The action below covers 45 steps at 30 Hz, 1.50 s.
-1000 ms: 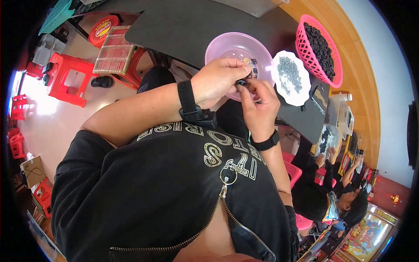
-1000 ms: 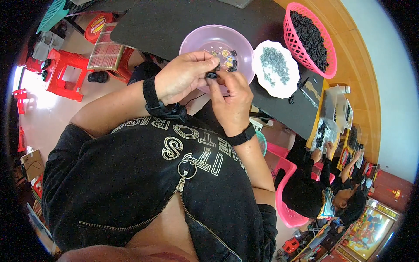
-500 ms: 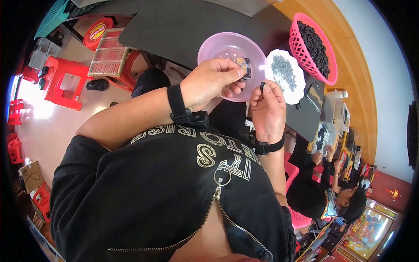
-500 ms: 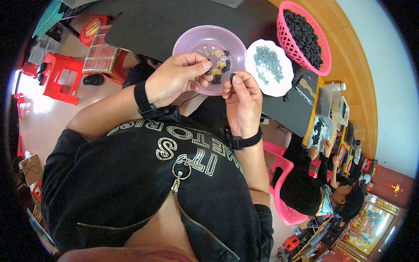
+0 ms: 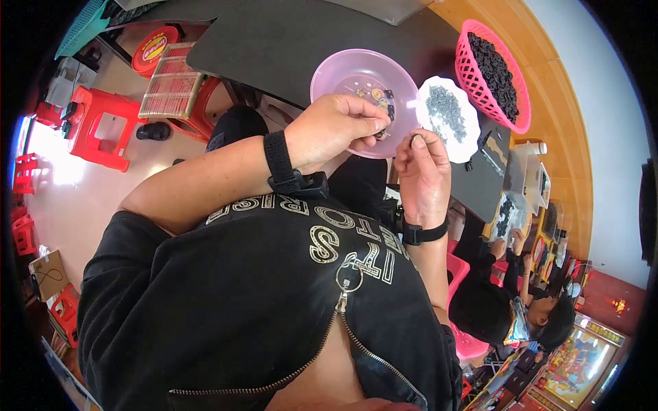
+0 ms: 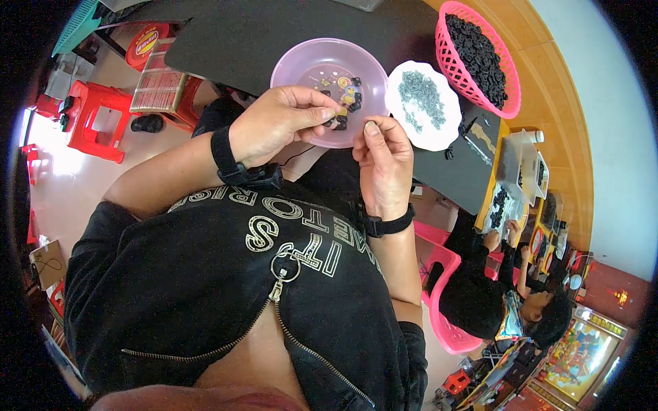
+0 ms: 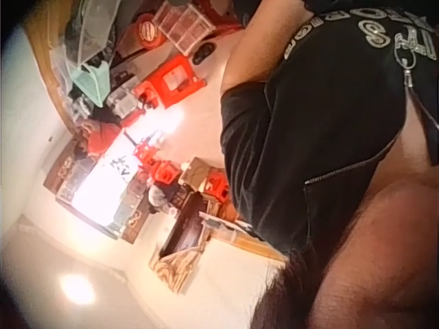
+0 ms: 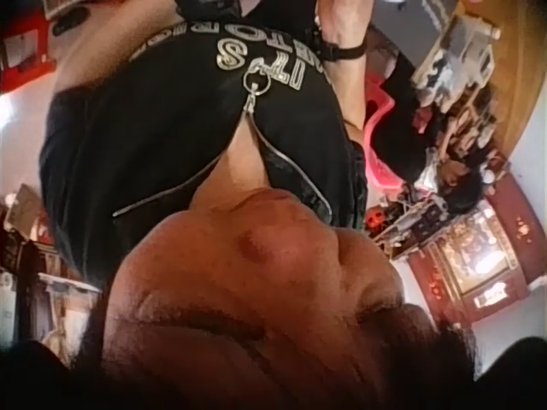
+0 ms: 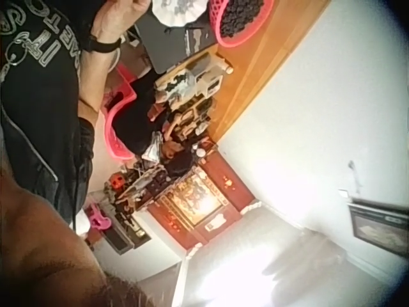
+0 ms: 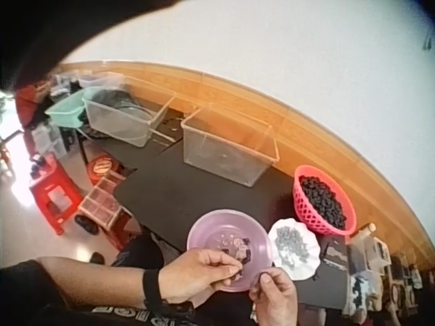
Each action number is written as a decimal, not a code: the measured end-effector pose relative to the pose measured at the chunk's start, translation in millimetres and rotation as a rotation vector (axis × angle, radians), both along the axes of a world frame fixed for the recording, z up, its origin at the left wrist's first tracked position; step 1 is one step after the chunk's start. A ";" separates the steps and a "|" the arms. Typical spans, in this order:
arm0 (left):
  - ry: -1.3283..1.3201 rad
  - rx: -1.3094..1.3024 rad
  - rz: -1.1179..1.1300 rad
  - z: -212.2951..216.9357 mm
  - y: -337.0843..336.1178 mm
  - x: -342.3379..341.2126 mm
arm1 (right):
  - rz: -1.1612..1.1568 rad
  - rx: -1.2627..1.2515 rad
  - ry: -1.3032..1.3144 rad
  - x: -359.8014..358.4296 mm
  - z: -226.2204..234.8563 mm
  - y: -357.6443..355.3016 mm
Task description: The person sorts small black circular components by hand, transferring them from a pink bowl into a white tray.
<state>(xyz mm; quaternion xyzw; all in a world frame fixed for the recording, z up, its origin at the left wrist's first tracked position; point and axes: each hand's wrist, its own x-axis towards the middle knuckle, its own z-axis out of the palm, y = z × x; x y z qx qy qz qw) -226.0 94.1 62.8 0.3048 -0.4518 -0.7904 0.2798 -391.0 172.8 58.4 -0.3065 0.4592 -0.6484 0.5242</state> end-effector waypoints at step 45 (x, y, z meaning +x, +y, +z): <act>0.048 -0.045 -0.080 4.0 9.4 -3.0 | -0.043 -0.035 0.164 9.8 -1.1 6.3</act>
